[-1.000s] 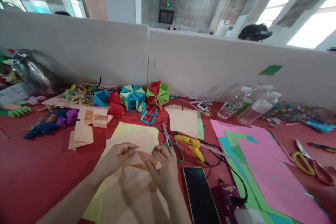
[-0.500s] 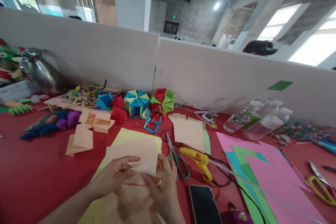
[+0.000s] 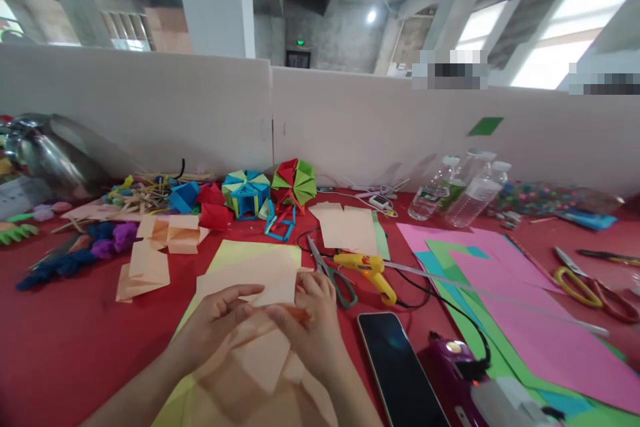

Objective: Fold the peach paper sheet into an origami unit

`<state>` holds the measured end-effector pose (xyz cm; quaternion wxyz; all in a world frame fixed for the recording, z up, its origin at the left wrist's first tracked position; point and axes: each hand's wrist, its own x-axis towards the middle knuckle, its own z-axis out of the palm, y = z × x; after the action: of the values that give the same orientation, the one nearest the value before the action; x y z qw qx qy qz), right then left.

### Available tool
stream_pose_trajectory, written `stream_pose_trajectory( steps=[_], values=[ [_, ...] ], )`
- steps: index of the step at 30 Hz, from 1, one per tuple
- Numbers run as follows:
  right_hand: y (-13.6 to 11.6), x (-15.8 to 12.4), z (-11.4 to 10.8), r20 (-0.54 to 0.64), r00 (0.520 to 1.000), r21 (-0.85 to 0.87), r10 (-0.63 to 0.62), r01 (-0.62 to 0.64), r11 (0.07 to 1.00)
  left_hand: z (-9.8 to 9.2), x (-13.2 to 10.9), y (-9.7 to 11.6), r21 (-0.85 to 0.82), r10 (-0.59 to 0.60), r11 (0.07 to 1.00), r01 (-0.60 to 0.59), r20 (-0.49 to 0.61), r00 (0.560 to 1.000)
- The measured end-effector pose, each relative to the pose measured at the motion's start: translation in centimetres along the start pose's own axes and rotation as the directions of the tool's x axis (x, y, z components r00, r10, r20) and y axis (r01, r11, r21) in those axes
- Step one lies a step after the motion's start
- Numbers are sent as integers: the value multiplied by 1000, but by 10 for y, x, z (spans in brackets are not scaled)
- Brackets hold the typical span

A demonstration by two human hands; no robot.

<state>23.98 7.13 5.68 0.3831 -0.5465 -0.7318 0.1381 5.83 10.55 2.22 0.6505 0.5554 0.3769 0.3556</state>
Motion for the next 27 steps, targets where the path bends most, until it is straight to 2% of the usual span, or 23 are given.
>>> stream_pose_trajectory(
  steps=[7,14,20,23,27],
  values=[
    [-4,-2,-5,-17,998,9,-64,65,998,5,-10,7,109,106,988,-107,15,994],
    [-4,0,0,-63,996,-18,-63,62,998,6,-6,5,29,70,997,-70,-24,997],
    [0,0,1,-60,997,-64,-43,39,997,8,-6,10,-105,47,994,-29,173,984],
    [1,-1,1,-65,998,-55,-26,22,998,10,-7,11,-73,2,997,8,135,991],
    [2,-3,-3,-183,981,70,57,-45,997,10,-6,9,-19,-35,999,36,65,997]
  ],
)
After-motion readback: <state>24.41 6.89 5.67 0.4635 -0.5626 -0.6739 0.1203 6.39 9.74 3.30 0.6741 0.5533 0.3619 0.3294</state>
